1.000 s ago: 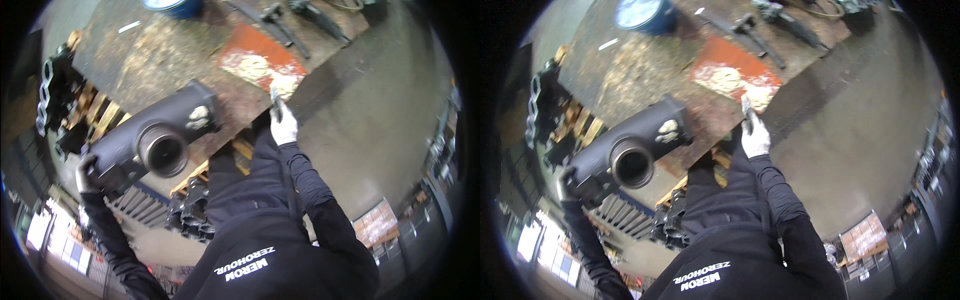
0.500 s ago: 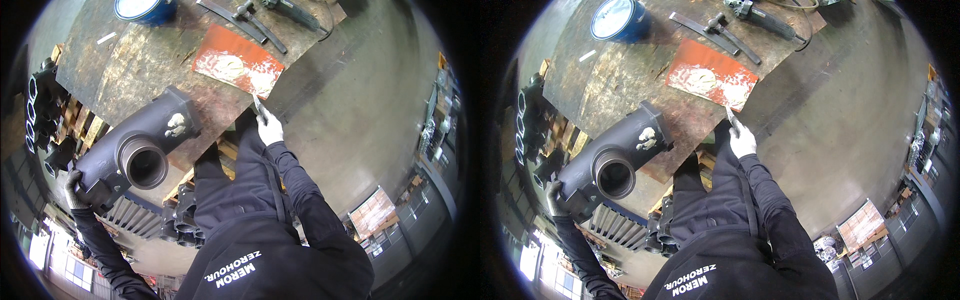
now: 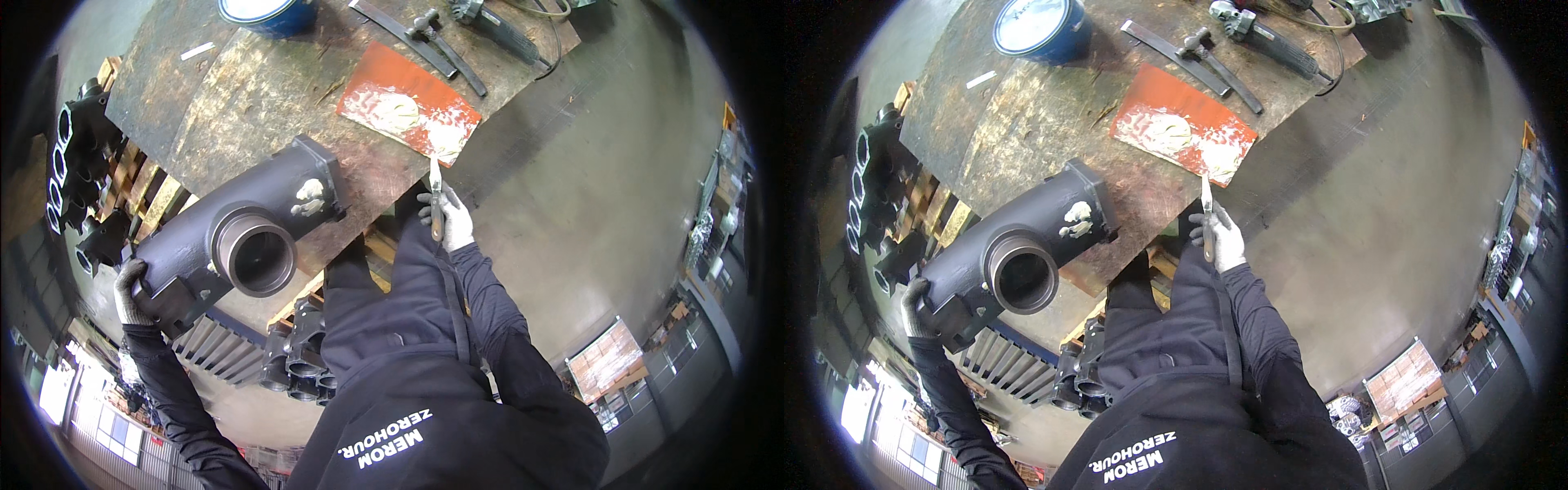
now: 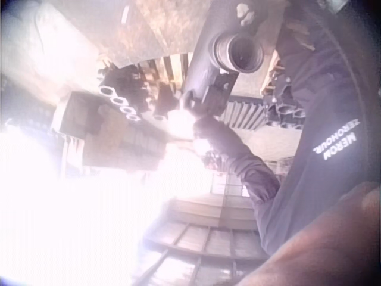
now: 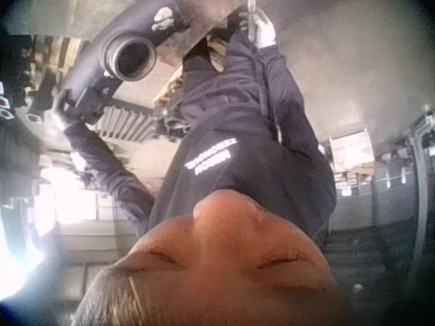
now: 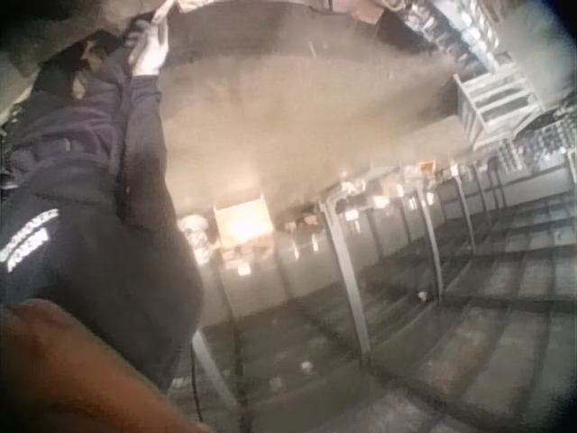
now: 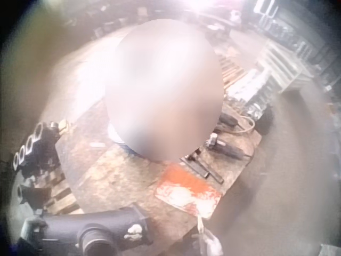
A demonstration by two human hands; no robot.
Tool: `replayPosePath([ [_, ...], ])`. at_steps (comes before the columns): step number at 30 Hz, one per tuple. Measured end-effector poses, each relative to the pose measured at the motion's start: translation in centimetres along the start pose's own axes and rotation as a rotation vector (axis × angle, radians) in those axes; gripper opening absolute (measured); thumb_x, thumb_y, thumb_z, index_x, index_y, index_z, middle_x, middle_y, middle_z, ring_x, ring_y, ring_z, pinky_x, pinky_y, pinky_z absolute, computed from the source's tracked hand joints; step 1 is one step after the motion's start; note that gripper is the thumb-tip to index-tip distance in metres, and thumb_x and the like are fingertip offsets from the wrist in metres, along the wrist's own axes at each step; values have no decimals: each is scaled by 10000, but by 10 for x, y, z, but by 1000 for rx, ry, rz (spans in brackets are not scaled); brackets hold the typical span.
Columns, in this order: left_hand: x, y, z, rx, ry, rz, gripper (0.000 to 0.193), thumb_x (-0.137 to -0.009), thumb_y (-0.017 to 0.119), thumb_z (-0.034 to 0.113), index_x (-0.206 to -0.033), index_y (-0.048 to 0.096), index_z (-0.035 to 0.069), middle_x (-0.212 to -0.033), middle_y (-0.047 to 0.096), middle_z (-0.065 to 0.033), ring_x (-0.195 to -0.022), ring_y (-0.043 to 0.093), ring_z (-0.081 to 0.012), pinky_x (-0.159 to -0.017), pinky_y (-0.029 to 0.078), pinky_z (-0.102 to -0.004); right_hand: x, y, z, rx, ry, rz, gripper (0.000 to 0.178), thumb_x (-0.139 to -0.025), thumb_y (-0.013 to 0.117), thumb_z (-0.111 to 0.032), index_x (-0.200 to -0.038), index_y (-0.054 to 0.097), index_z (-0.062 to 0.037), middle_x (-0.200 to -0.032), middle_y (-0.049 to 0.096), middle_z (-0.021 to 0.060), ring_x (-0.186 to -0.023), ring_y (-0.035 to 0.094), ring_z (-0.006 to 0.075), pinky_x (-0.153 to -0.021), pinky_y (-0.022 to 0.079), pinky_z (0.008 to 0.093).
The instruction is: The person scoops a white paste from a red board using a putty knife and applies it to the exterior surface of a large black metal pipe component. They rotate the component to reach different areas and continue spreading the paste along the body and flange.
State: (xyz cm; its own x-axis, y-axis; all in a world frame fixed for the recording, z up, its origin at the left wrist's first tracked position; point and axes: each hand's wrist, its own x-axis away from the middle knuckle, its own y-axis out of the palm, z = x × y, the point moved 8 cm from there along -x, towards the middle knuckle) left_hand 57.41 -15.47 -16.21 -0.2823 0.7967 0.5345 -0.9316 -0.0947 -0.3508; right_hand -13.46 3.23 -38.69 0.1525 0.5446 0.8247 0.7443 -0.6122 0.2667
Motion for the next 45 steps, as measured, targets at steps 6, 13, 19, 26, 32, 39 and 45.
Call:
replayPosePath([
  [6,10,45,28,-361,166,-121,191,-902,604,3,-1068,697,-1,-1105,709,-119,-1060,669,-231,-999,525,-372,42,77,-59,53,-26,-284,666,-1012,578,-243,-1538,341,89,-1153,679,254,-805,722,285,-671,610,344],
  [13,34,95,62,-52,-4,-11,182,-882,676,112,-1033,756,50,-1036,739,-56,-983,684,-198,-937,527,-319,63,284,-142,946,-727,-796,431,-940,671,-26,-1370,650,-23,-1182,689,127,-1063,689,230,-894,560,345],
  [19,48,113,63,213,-376,177,260,-907,736,210,-1112,727,49,-989,716,-60,-915,681,-173,-860,551,-297,65,425,-116,1271,-1035,-1201,480,-890,678,-43,-1312,726,-269,-1185,700,99,-1067,666,315,-957,550,409],
  [26,52,117,69,240,-400,172,314,-896,770,236,-1137,705,45,-1007,715,-61,-902,686,-177,-839,547,-297,43,453,-68,1419,-855,-1414,530,-888,670,-68,-1344,709,-336,-1278,653,80,-1186,592,310,-1085,456,424],
  [32,51,115,62,259,-448,166,295,-898,763,238,-1128,704,62,-1001,710,-49,-892,671,-173,-847,529,-304,39,460,-54,1394,-834,-1524,535,-875,664,-65,-1335,717,-333,-1276,656,97,-1196,586,320,-1082,439,429],
  [39,53,108,58,207,-428,203,293,-887,764,215,-1135,706,69,-1011,712,-52,-908,679,-182,-856,530,-308,34,464,-60,1342,-885,-1534,572,-843,645,-41,-1331,720,-329,-1296,649,97,-1218,569,327,-1092,424,440],
  [45,53,109,55,250,-460,192,315,-894,753,216,-1156,710,47,-1044,720,-63,-950,680,-186,-888,530,-317,11,466,-50,1460,-810,-1494,690,-798,630,45,-1354,692,-359,-1307,641,96,-1221,577,317,-1107,438,444],
])
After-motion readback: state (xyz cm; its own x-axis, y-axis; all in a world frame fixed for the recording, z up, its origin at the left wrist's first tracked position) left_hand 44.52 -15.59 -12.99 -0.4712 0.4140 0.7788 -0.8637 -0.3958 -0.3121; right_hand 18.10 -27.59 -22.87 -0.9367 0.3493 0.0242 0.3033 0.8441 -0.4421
